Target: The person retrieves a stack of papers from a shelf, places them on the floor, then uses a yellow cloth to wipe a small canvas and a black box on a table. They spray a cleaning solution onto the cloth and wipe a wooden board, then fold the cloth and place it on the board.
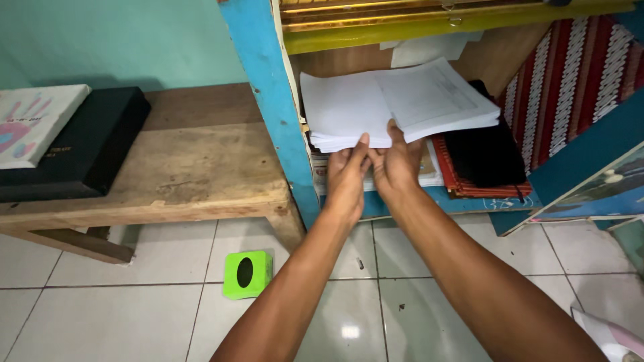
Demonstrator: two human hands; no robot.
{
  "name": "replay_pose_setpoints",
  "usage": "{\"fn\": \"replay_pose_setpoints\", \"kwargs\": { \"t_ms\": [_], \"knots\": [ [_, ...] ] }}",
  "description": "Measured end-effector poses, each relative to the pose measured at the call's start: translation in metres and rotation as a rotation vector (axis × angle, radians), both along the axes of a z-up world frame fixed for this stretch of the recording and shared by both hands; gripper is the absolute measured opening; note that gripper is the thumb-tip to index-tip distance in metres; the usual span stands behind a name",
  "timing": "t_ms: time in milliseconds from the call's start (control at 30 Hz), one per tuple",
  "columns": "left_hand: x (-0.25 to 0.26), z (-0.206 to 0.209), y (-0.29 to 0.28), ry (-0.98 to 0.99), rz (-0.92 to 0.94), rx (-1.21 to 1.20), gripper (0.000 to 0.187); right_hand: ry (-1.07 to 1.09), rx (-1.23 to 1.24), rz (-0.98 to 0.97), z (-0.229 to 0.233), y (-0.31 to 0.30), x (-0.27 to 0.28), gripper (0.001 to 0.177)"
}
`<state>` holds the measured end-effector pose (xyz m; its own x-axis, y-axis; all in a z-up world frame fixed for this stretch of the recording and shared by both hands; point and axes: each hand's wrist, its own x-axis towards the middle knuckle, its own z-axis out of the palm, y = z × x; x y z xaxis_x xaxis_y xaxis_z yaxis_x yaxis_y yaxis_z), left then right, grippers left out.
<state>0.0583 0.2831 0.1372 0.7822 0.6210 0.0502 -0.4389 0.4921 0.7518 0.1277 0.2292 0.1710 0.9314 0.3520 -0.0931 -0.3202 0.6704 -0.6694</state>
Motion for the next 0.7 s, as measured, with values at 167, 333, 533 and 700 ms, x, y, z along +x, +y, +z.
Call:
{"fn": "replay_pose_setpoints", "kwargs": {
  "t_ms": [167, 333, 533, 700],
  "knots": [
    [0.014, -0.012, 0.011, 0.029, 0.104, 0.025, 0.051, 0.061, 0.027, 0.056, -0.004, 0.008, 0.001, 0.051],
    [0.023, -0.022, 0.019, 0.102, 0.196, 0.050, 0.045, 0.020, -0.099, 0.250, -0.008, 0.003, 0.020, 0.048],
    [0.020, -0.026, 0.019, 0.410, 0.359, 0.146, 0.029, 0.045, -0.561, 0.407, -0.019, -0.007, 0.033, 0.052],
    [0.013, -0.029, 0.018, 0.489, 0.289, 0.067, 0.036, -0.006, -0.669, 0.571, -0.025, -0.024, 0.041, 0.051]
  ]
}}
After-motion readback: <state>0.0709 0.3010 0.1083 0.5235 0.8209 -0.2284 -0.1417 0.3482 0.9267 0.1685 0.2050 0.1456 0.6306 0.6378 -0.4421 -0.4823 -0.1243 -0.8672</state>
